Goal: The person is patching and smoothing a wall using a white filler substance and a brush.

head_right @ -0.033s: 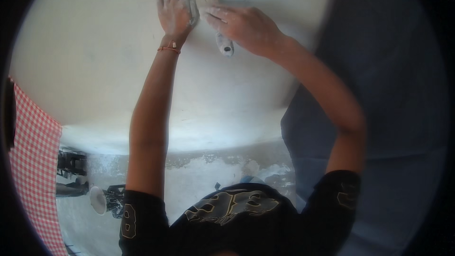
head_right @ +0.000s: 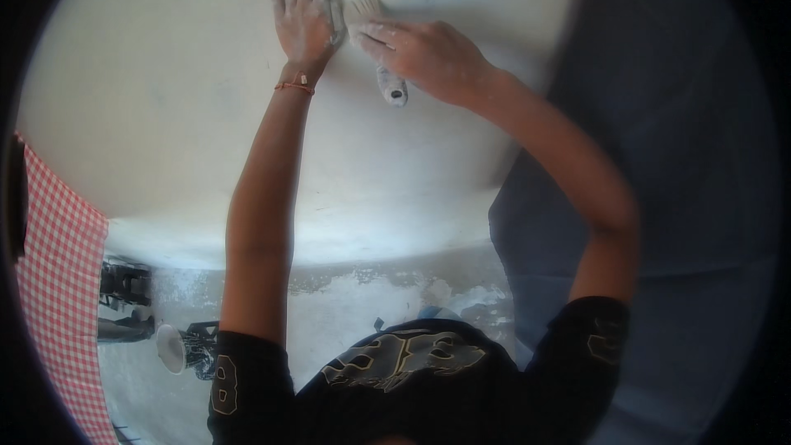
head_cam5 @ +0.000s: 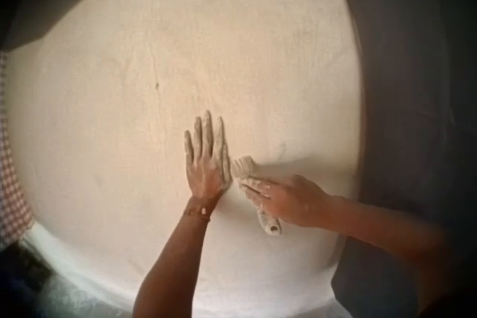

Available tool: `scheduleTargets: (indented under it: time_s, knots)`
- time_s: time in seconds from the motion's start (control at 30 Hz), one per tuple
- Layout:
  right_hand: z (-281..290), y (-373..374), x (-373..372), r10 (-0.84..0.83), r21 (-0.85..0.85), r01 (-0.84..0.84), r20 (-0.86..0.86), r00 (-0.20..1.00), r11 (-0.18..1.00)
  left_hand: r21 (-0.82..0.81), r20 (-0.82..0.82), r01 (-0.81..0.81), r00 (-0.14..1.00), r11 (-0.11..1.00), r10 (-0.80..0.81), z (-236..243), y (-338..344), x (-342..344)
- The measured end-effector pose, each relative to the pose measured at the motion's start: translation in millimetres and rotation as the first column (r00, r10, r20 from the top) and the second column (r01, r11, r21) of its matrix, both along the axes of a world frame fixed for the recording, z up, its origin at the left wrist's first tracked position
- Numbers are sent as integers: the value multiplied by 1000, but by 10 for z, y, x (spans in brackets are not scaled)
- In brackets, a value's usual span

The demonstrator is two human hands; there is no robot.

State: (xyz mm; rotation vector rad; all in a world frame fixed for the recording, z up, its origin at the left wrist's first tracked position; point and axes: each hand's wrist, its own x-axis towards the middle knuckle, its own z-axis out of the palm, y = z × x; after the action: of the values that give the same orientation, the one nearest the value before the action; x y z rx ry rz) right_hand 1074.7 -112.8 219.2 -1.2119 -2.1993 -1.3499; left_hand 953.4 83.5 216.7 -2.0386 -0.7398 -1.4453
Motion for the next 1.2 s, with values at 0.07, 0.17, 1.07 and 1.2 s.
scheduleTargets:
  time_s: [0.07, 0.17, 1.07, 1.2]
  knots:
    - [-73, -40, -24, -2, -155, -2, -25, 1000, 988, 13, 14, 9, 1000, 1000, -9, 20, -9, -23]
    - [-175, 7, -38, 39, -364, -108, -192, 981, 925, 24, 17, 24, 1000, 999, -25, -3, 53, -32]
    - [160, 237, -236, -109, 128, 74, 300, 948, 989, 205, 216, 215, 941, 955, -259, 349, 209, -183]
    - [-180, 163, -253, 40, -155, -22, 114, 993, 988, 178, 223, 147, 957, 973, -185, 26, 224, -203]
